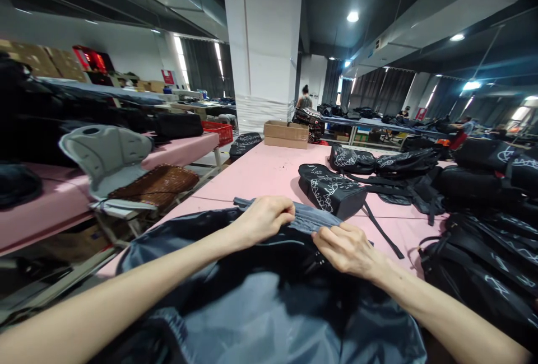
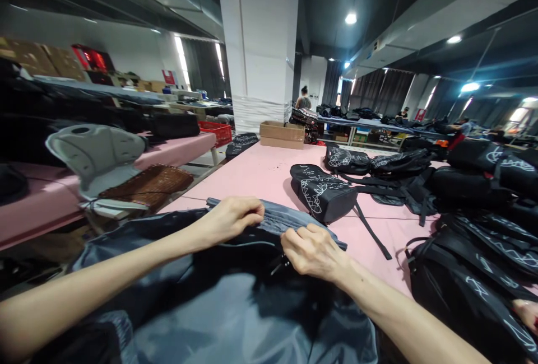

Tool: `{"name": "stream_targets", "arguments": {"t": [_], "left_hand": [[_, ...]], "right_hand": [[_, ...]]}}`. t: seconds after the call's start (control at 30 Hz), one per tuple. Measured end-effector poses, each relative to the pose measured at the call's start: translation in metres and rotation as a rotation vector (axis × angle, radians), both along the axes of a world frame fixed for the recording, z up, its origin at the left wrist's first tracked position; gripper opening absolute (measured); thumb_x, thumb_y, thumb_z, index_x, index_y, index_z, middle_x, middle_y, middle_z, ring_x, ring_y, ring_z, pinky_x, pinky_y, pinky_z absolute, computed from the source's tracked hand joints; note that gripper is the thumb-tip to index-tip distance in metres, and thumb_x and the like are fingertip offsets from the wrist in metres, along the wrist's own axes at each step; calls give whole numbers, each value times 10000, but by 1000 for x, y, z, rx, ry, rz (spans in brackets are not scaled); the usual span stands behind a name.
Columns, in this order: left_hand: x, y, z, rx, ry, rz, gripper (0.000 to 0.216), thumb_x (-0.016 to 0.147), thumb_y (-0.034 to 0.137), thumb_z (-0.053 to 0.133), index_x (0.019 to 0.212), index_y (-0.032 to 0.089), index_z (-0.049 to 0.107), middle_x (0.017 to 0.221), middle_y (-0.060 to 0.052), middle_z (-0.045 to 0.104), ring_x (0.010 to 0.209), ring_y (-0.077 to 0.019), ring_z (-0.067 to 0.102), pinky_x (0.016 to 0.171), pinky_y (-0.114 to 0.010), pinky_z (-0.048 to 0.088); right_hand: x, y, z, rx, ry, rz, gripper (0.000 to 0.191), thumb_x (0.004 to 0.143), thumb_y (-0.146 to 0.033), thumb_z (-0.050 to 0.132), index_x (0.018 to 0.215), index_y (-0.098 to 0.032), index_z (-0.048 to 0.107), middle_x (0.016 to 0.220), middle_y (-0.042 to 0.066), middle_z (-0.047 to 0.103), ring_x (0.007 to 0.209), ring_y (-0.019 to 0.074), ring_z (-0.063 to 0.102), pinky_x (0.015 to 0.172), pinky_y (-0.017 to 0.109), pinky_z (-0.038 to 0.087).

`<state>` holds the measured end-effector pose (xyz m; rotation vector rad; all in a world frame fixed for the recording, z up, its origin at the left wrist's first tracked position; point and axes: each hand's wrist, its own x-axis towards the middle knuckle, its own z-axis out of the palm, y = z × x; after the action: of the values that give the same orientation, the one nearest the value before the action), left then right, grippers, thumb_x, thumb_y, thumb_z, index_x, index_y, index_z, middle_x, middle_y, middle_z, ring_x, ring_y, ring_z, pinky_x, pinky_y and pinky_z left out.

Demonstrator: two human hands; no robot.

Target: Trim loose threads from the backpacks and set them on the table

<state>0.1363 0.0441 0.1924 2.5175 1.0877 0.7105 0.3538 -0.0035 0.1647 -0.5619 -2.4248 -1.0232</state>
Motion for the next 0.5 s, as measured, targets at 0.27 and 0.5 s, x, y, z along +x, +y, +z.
{"name": "stream_targets", "arguments": {"t": [0.27, 0.5], "left_hand": [[-43, -1, 13, -533, -573, -128, 453, 832, 496, 353, 522, 174, 425, 443, 9, 450, 422, -97, 417, 451, -234, 353], [-29, 1, 2, 198, 30, -94, 207, 832, 260, 479, 782, 166, 657, 755, -28, 629, 664, -119, 549, 604, -216, 383]], "right_hand": [[1, -4, -2, 0, -5, 13, 208, 871, -97, 427, 814, -157, 618, 678, 11, 587, 520, 109, 440, 497, 283, 309], [2, -2, -3, 14, -24, -9, 234, 886, -111, 388, 897, -173, 613, 714, 19, 603, 525, 115, 441, 499, 286, 329]]}}
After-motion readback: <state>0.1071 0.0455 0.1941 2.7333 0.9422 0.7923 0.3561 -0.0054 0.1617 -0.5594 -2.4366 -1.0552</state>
